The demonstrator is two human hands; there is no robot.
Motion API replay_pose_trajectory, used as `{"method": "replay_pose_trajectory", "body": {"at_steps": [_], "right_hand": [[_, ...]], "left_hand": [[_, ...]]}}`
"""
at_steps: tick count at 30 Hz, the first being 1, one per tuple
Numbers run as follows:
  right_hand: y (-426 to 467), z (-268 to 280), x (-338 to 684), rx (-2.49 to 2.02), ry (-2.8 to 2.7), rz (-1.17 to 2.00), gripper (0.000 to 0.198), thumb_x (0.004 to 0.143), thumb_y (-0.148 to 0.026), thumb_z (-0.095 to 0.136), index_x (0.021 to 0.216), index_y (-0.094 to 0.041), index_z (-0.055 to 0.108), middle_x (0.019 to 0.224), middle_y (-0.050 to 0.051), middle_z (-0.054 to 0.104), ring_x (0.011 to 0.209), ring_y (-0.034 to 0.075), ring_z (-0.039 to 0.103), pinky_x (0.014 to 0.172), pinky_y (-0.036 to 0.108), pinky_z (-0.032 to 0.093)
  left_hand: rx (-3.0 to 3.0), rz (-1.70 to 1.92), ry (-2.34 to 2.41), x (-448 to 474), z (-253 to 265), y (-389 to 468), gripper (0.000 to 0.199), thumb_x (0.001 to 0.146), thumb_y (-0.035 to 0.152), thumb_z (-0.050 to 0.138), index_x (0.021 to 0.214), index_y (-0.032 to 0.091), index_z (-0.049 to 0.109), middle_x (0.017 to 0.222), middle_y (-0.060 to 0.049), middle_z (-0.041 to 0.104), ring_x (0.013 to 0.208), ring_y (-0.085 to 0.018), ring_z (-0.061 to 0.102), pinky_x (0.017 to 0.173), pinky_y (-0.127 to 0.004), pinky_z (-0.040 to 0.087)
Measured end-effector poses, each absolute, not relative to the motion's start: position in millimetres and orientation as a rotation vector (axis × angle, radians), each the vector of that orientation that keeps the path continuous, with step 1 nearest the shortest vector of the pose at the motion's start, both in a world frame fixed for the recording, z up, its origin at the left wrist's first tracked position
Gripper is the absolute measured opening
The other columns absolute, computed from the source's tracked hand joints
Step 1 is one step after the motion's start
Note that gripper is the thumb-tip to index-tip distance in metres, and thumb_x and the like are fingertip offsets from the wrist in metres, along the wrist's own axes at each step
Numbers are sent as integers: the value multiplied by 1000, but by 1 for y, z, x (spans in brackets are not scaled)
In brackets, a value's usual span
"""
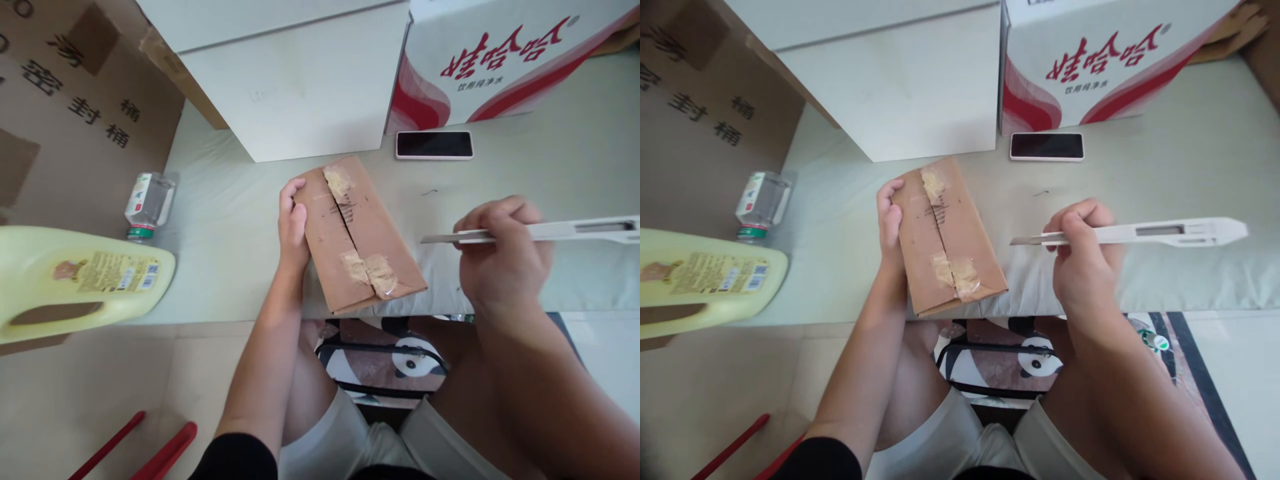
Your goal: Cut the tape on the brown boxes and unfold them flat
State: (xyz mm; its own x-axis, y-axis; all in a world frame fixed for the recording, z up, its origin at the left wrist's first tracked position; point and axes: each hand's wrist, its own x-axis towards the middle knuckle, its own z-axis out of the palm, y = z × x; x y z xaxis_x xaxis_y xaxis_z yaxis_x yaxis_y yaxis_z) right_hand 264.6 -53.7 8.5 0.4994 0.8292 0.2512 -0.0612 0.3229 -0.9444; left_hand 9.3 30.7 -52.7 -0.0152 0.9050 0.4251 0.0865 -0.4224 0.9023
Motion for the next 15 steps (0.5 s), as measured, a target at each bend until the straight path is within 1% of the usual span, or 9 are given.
{"method": "replay_pose_trajectory", "body": {"at_steps": [2, 3, 6, 8, 10, 13, 14, 15], "right_hand": [[-47, 1, 271, -1311, -967, 637, 12, 80, -21, 61, 73, -25, 52, 63, -3, 53, 60, 16, 52, 60, 31, 39], [-45, -3, 275, -1450, -1065, 620, 10, 80, -22, 60, 79, -26, 51, 66, -2, 55, 63, 17, 54, 64, 32, 40], [-41, -17, 289, -1882, -1423, 536, 16, 79, -23, 61, 91, -26, 51, 69, -1, 56, 61, 20, 51, 62, 34, 36], [-39, -27, 296, -2057, -1616, 486, 19, 79, -24, 60, 98, -25, 54, 72, 3, 59, 62, 22, 49, 62, 35, 35], [-37, -34, 300, -2108, -1724, 449, 23, 80, -26, 60, 103, -23, 58, 81, 9, 64, 68, 26, 54, 65, 39, 39], [-37, -38, 299, -2006, -1762, 297, 27, 81, -32, 62, 106, -21, 63, 101, 18, 67, 94, 37, 61, 82, 53, 46], [-37, -37, 297, -1915, -1754, 284, 26, 82, -34, 62, 105, -21, 65, 106, 19, 68, 101, 38, 62, 87, 56, 47], [-38, -34, 294, -1811, -1737, 320, 25, 84, -36, 62, 104, -22, 65, 109, 18, 68, 105, 38, 63, 91, 56, 47]], "left_hand": [[1581, 1523, 1047, 8, -55, 32, 57, 93, 73, 47, 132, 32, 53, 140, -7, 55, 136, -31, 52, 115, -47, 43], [1576, 1530, 1047, 7, -55, 32, 58, 93, 74, 47, 132, 32, 52, 140, -7, 55, 137, -32, 51, 116, -48, 42], [1547, 1551, 1070, 6, -55, 32, 59, 93, 75, 45, 132, 31, 52, 140, -7, 55, 139, -32, 50, 118, -48, 41], [1534, 1554, 1098, 6, -54, 31, 60, 93, 76, 44, 131, 30, 52, 141, -8, 55, 140, -32, 49, 119, -49, 40], [1523, 1550, 1120, 6, -52, 30, 62, 92, 77, 44, 131, 29, 52, 141, -9, 55, 140, -31, 49, 119, -48, 40], [1484, 1573, 1119, 7, -49, 30, 62, 90, 78, 46, 129, 29, 53, 142, -9, 55, 140, -31, 49, 118, -46, 41], [1466, 1578, 1114, 7, -49, 30, 62, 89, 78, 47, 128, 30, 53, 141, -9, 55, 139, -31, 50, 116, -46, 43], [1442, 1581, 1111, 7, -49, 31, 61, 89, 77, 47, 127, 30, 53, 140, -9, 56, 136, -31, 52, 114, -46, 44]]}}
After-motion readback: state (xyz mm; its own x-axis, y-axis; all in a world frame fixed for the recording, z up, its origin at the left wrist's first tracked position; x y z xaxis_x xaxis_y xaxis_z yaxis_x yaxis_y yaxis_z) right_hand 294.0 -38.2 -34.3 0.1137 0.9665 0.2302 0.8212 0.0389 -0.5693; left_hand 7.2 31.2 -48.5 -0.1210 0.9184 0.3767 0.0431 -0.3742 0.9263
